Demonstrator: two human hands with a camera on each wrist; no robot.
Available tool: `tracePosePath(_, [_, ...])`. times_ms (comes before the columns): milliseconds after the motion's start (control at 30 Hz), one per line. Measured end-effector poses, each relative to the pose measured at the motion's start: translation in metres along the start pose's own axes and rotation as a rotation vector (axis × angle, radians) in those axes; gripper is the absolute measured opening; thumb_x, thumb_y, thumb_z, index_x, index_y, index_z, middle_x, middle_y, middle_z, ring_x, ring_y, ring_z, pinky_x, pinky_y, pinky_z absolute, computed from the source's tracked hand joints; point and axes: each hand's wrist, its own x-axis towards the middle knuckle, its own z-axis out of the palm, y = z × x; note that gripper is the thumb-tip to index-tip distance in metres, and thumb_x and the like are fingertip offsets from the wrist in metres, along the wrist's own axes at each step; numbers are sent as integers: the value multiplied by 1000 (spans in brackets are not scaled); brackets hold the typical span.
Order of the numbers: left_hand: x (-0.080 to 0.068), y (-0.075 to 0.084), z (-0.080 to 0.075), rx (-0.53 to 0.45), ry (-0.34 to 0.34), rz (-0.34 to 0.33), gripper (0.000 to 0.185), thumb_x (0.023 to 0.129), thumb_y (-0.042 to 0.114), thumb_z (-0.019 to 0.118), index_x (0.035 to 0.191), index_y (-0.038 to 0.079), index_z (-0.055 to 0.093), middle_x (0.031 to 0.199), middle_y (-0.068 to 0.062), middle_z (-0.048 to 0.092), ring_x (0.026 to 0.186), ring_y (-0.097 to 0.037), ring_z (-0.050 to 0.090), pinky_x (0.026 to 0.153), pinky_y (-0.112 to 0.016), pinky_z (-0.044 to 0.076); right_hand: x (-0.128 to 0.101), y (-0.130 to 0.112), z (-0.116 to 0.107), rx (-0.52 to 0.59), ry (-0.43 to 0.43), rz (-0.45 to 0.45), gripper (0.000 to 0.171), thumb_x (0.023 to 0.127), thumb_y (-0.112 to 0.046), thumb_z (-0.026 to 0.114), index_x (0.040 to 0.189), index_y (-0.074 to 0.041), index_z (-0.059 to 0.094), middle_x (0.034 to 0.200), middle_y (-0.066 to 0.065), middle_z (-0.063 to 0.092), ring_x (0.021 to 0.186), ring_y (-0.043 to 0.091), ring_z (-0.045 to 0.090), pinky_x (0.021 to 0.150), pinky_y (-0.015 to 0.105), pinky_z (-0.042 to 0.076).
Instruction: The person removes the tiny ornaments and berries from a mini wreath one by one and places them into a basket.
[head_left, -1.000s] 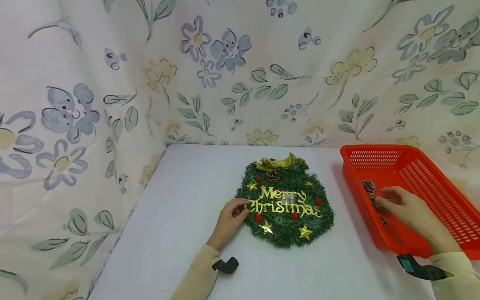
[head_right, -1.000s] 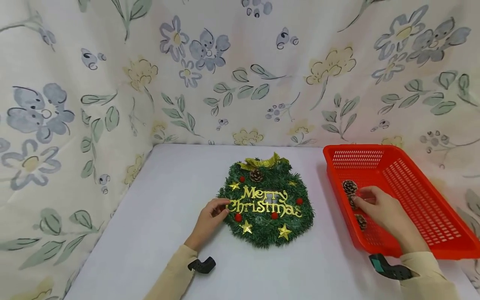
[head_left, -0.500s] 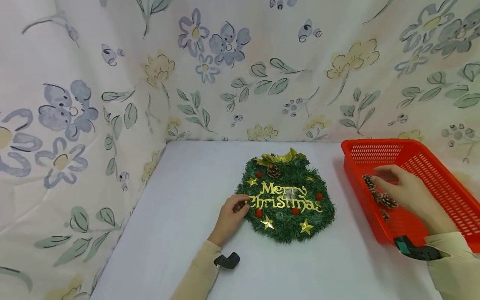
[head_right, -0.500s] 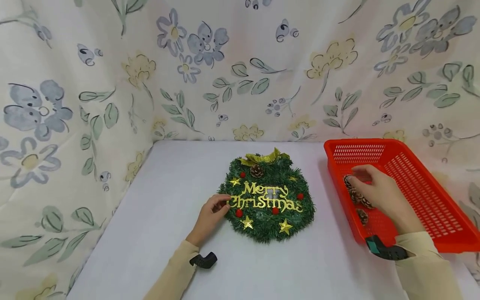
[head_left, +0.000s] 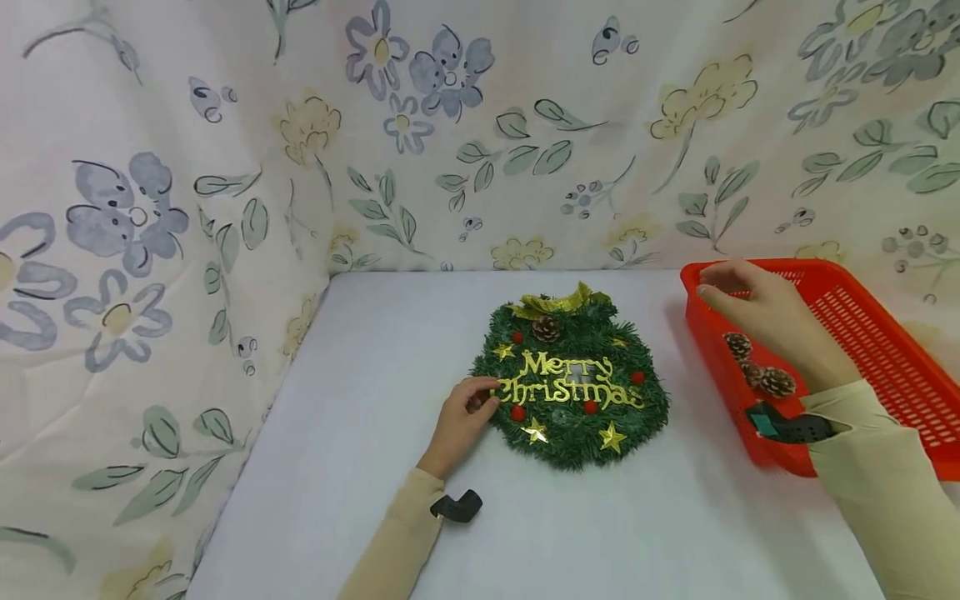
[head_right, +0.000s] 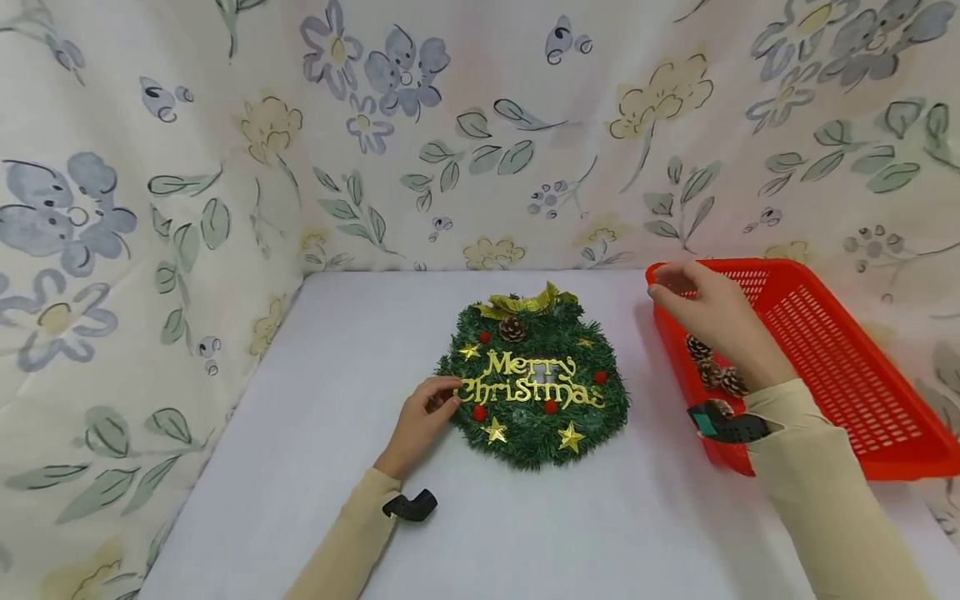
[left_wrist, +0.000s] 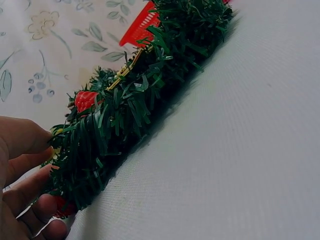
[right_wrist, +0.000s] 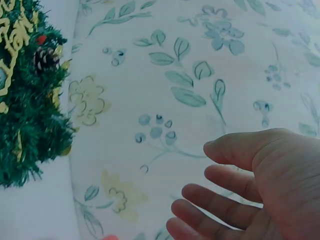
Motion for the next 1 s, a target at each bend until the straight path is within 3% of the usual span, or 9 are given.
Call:
tracePosePath(100, [1, -2, 1, -9, -3, 8, 31, 99, 17, 66, 130, 12, 67, 128, -10, 63, 91, -15, 46, 77, -24, 39, 8, -12, -1, 5, -2, -20, 66, 100, -59, 50, 146, -11, 48, 143, 17, 54, 127, 40, 50, 88, 49, 49])
tracePosePath(267, [1, -3, -2, 16, -15, 4, 29, 100, 18, 66, 129, 15, 67, 124, -7, 64, 90, -13, 46, 78, -25, 40, 18, -28, 2, 31, 23, -94, 60, 101, -52, 54, 144, -11, 51, 139, 15, 59, 126, 36, 54, 84, 27, 47])
tracePosePath(333, [1, -2, -3, 24, -11, 10, 29, 100, 18, 66, 129, 15, 67, 124, -7, 63, 90, -13, 47, 78, -25, 41, 22, -34, 5, 38, 33, -121, 57, 101, -51, 55, 143, -11, 52, 138, 14, 60, 126, 35, 55, 82, 23, 46])
tracePosePath(467, [1, -1, -4, 15, -20, 11, 29, 100, 19, 65, 129, 15, 67, 127, -6, 63, 91, -14, 47, 78, -25, 42, 28, -47, 8, 47, 29, -149, 57, 101, -51, 55, 143, -12, 52, 136, 14, 61, 126, 35, 55, 93, 41, 50])
tracePosePath(567, [0, 1, -3, 15, -25, -1, 30, 101, 18, 65, 130, 13, 67, 131, -7, 62, 91, -15, 47, 79, -24, 41, 35, -56, 11, 55, 17, -171, 59, 101, -52, 54, 143, -10, 53, 138, 15, 60, 126, 35, 55, 101, 57, 46])
tracePosePath(733, [-6, 27, -11, 25, -33, -13, 31, 100, 9, 63, 130, 0, 65, 131, -18, 62, 91, -19, 47, 78, -23, 40, 51, -72, 19, 60, 0, -221, 55, 101, -49, 55, 141, -10, 55, 136, 16, 60, 124, 35, 57, 103, 59, 46])
tracePosePath(800, [-8, 28, -11, 33, -31, -22, 31, 100, 7, 63, 130, -1, 64, 131, -19, 61, 90, -19, 48, 78, -23, 41, 55, -78, 24, 69, -12, -248, 52, 102, -47, 56, 139, -10, 56, 135, 14, 61, 123, 33, 59, 102, 52, 49])
tracePosePath(933, [-4, 4, -4, 47, -13, -22, 32, 100, 12, 64, 132, 5, 65, 134, -14, 61, 93, -16, 49, 79, -23, 42, 61, -85, 31, 104, -21, -279, 52, 101, -46, 57, 140, -11, 55, 136, 12, 60, 122, 30, 60, 92, 24, 49])
tracePosePath(1000, [-3, 0, -2, 42, -13, -4, 32, 100, 13, 64, 131, 8, 65, 133, -12, 61, 92, -14, 48, 80, -24, 42, 63, -87, 33, 112, -13, -288, 53, 101, -46, 58, 140, -11, 55, 136, 11, 60, 121, 30, 60, 85, 15, 46])
